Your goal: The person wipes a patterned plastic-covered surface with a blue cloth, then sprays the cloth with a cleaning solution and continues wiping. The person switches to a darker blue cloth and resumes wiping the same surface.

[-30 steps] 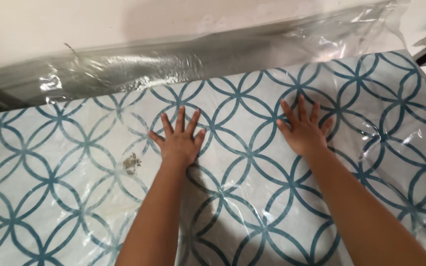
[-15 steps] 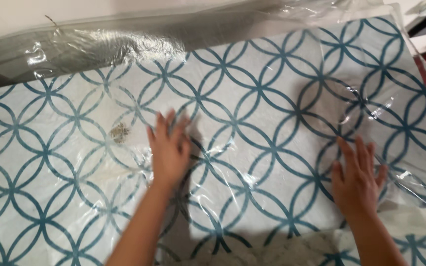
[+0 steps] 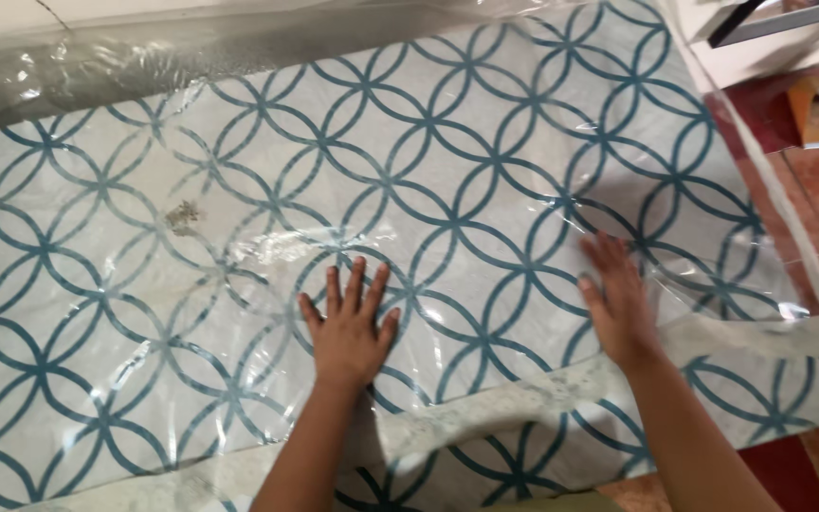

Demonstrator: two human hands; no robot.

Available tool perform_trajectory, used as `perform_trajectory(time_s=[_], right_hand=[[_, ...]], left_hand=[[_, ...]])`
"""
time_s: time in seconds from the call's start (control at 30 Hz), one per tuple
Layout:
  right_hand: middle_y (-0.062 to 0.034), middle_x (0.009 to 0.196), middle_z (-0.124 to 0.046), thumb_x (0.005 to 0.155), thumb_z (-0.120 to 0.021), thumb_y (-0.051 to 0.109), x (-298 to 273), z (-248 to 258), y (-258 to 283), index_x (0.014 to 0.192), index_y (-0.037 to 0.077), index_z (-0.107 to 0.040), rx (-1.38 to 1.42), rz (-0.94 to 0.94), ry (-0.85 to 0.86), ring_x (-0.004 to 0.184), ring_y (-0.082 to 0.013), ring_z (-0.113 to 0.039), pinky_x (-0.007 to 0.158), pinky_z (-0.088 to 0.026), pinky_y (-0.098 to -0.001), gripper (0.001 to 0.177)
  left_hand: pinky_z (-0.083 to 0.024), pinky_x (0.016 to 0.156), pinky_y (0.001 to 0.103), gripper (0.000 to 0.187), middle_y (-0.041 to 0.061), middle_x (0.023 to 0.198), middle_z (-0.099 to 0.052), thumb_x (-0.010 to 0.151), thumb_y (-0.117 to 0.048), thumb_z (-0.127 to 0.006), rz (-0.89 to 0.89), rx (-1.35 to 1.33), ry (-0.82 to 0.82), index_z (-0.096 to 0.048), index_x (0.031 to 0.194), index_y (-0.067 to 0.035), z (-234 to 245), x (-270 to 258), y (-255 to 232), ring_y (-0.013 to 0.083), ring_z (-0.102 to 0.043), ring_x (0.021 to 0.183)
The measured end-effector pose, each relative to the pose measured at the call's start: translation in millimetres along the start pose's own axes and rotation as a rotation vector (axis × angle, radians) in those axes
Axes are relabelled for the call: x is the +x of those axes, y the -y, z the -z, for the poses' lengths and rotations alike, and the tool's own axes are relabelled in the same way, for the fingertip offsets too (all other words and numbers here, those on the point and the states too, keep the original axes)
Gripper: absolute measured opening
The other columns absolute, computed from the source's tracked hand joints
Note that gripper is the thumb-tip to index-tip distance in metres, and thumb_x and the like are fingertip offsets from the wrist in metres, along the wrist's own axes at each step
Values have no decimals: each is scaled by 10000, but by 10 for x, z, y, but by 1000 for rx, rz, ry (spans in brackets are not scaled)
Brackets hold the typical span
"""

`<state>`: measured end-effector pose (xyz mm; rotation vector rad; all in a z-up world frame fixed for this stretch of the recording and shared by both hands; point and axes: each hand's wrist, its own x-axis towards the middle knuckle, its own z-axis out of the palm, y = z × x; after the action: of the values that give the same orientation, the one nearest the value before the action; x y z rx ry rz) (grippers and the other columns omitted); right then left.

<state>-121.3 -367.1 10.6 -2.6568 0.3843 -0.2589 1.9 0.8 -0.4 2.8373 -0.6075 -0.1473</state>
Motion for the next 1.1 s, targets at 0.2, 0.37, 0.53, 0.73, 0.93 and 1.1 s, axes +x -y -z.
perform_trajectory(time_s=[0.2,0.37,0.53,0.73,0.93,1.1], right_hand=[[-102,1714,-163,1014,-344,458,-493,299,-393,1635,184,-170,-245,-231,-27,1570,-310,-98,1217,-101,-570,701],[-102,1707,-91,1019,-233,579,-704,282,-672,1643,169,-90,-356,-247,122,1565,-303,-76,1216,-84,-583,759],[-68,1707,-91,1006,-228,602,-677,326,-702,1634,219,-99,-383,-274,196,1568,-276,-66,1215,-84,-565,747],[-108,1716,-59,906,-489,481,-474,440,-492,1612,235,-189,-377,-416,170,1554,-372,-26,1143,-112,-658,806],[-172,1700,-227,920,-603,315,-286,-12,655,1605,159,-347,-194,151,85,1581,-389,-191,1173,-174,-694,748],[-128,1681,-212,904,-604,313,-394,-425,1858,1575,184,-332,-133,472,291,1559,-350,-158,1161,-140,-680,735]], left_hand=[[18,1144,722,668,-14,1683,-175,964,-592,-400,12,30,31,-243,1588,-412,23,3,51,333,-78,1543],[16,1155,716,674,-18,1693,-183,962,-587,-405,11,39,35,-245,1594,-417,32,-20,59,331,-86,1555],[42,1153,706,677,-11,1690,-175,942,-560,-462,26,-66,141,-268,1575,-422,106,3,136,342,-61,1554],[21,1193,679,621,35,1701,-251,963,-511,-532,80,-381,-73,-406,1553,-366,222,-346,373,358,-102,1585],[-5,1177,713,611,36,1686,-274,972,-497,-497,286,-217,-113,-404,1558,-348,163,-1187,484,353,-132,1574],[1,1161,723,623,36,1680,-248,969,-456,-485,360,-156,-113,-369,1572,-348,248,-1703,656,356,-121,1555]])
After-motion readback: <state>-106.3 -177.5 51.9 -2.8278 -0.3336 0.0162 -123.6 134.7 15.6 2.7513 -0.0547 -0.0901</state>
